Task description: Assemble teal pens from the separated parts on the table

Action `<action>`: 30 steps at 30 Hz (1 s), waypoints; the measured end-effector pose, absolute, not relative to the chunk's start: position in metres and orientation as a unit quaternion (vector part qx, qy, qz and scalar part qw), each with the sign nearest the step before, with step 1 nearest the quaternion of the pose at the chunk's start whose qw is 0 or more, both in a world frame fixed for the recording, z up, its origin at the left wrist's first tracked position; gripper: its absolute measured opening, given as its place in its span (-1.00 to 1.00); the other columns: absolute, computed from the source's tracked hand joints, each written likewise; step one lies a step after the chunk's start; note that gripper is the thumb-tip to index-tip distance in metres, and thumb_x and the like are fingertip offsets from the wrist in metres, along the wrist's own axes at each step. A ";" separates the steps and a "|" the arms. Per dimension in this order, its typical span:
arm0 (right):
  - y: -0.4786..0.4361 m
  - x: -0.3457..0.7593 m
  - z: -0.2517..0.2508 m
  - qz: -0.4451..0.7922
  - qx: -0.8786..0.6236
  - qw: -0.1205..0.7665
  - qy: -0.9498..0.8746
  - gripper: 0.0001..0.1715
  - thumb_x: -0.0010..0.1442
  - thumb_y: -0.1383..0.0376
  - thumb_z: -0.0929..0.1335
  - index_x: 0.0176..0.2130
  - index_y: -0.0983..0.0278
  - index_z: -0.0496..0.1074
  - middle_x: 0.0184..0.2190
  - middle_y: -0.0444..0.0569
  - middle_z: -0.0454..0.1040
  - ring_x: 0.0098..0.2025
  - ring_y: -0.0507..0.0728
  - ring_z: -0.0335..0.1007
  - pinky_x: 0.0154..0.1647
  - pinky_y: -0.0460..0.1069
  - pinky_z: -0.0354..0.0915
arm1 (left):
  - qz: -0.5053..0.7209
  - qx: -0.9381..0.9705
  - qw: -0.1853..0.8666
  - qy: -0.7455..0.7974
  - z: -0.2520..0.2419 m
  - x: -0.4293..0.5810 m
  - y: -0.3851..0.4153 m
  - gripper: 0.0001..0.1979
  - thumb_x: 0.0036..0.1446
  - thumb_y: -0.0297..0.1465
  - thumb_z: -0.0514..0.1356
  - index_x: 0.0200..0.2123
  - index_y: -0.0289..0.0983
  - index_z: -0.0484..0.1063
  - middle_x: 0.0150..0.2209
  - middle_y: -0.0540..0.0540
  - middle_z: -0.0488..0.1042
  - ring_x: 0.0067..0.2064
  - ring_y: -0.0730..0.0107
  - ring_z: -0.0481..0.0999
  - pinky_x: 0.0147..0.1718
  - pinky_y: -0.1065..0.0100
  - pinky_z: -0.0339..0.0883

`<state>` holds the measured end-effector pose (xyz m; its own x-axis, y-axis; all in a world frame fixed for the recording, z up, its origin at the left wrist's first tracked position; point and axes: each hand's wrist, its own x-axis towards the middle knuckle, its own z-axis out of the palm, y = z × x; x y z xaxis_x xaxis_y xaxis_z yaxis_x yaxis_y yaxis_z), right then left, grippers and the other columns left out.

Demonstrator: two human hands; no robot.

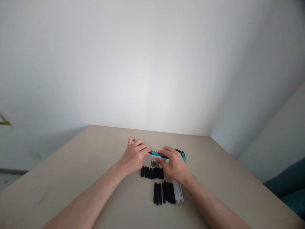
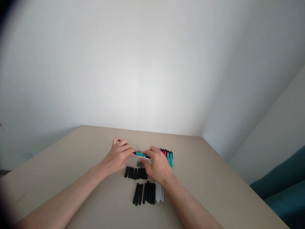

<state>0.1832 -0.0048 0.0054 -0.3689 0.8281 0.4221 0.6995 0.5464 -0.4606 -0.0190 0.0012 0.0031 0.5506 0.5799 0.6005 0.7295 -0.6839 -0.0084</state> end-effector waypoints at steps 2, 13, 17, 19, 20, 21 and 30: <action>-0.006 0.180 0.006 0.055 -0.452 0.275 -0.847 -0.83 0.17 0.30 0.28 -0.31 0.25 0.48 -0.41 -0.03 0.45 -0.34 0.08 0.34 -0.33 -0.07 0.13 | -0.285 -0.872 0.141 -0.372 0.005 -0.014 -0.001 -0.86 0.19 -0.46 0.07 -0.35 -0.27 0.42 -0.43 -0.07 0.45 -0.25 0.31 0.25 -0.16 0.14 -0.05; -0.013 0.174 0.009 0.124 -0.481 0.203 -0.844 -0.60 0.24 0.27 0.17 -0.53 0.29 0.39 -0.64 -0.09 0.37 -0.55 0.02 0.24 -0.50 -0.09 -0.03 | -0.319 -0.867 0.209 -0.321 0.007 -0.019 0.002 -0.87 0.19 -0.39 0.11 -0.38 -0.19 0.44 -0.52 0.03 0.47 -0.31 0.37 0.22 -0.10 0.09 -0.11; -0.011 0.180 0.009 0.189 -0.493 0.206 -0.824 -0.58 0.23 0.26 0.16 -0.51 0.29 0.44 -0.63 -0.10 0.37 -0.52 0.02 0.26 -0.48 -0.11 0.04 | -0.312 -0.868 0.212 -0.323 0.008 -0.032 0.006 -0.88 0.17 -0.41 0.12 -0.38 -0.16 0.45 -0.50 0.03 0.50 -0.30 0.36 0.24 -0.09 0.09 -0.10; -0.008 0.188 0.009 0.194 -0.502 0.209 -0.816 -0.59 0.21 0.26 0.17 -0.53 0.29 0.44 -0.63 -0.10 0.36 -0.52 0.03 0.26 -0.46 -0.11 0.06 | -0.330 -0.849 0.207 -0.357 0.009 -0.046 0.011 -0.86 0.17 -0.42 0.11 -0.39 -0.17 0.46 -0.49 0.03 0.50 -0.28 0.35 0.27 -0.09 0.10 -0.09; -0.007 0.193 0.009 0.192 -0.508 0.214 -0.812 -0.59 0.21 0.26 0.17 -0.53 0.30 0.43 -0.63 -0.10 0.36 -0.52 0.03 0.26 -0.45 -0.11 0.07 | -0.354 -0.825 0.206 -0.390 0.010 -0.053 0.014 -0.86 0.17 -0.42 0.11 -0.38 -0.17 0.47 -0.47 0.01 0.51 -0.26 0.33 0.28 -0.11 0.11 -0.08; -0.006 0.196 0.009 0.189 -0.515 0.222 -0.806 -0.59 0.21 0.26 0.17 -0.54 0.30 0.43 -0.63 -0.10 0.35 -0.52 0.03 0.25 -0.45 -0.11 0.06 | -0.385 -0.793 0.203 -0.426 0.010 -0.059 0.015 -0.86 0.17 -0.41 0.12 -0.38 -0.19 0.48 -0.45 0.00 0.52 -0.25 0.32 0.29 -0.12 0.12 -0.08; -0.009 0.185 0.007 0.193 -0.478 0.286 -0.808 -0.59 0.24 0.22 0.15 -0.48 0.31 0.42 -0.68 -0.18 0.21 -0.58 0.00 0.15 -0.50 -0.11 0.00 | -0.301 -0.825 -0.128 -0.460 0.006 -0.043 0.005 -0.77 0.18 -0.35 0.04 -0.30 -0.20 0.51 -0.33 -0.03 0.49 -0.28 0.39 0.41 -0.23 0.35 0.13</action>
<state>0.1849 -0.0092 0.0075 -0.3798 0.8828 0.2765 0.6619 0.4682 -0.5854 -0.0432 0.0051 0.0059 0.3956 0.8369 0.3783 0.6830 -0.5434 0.4881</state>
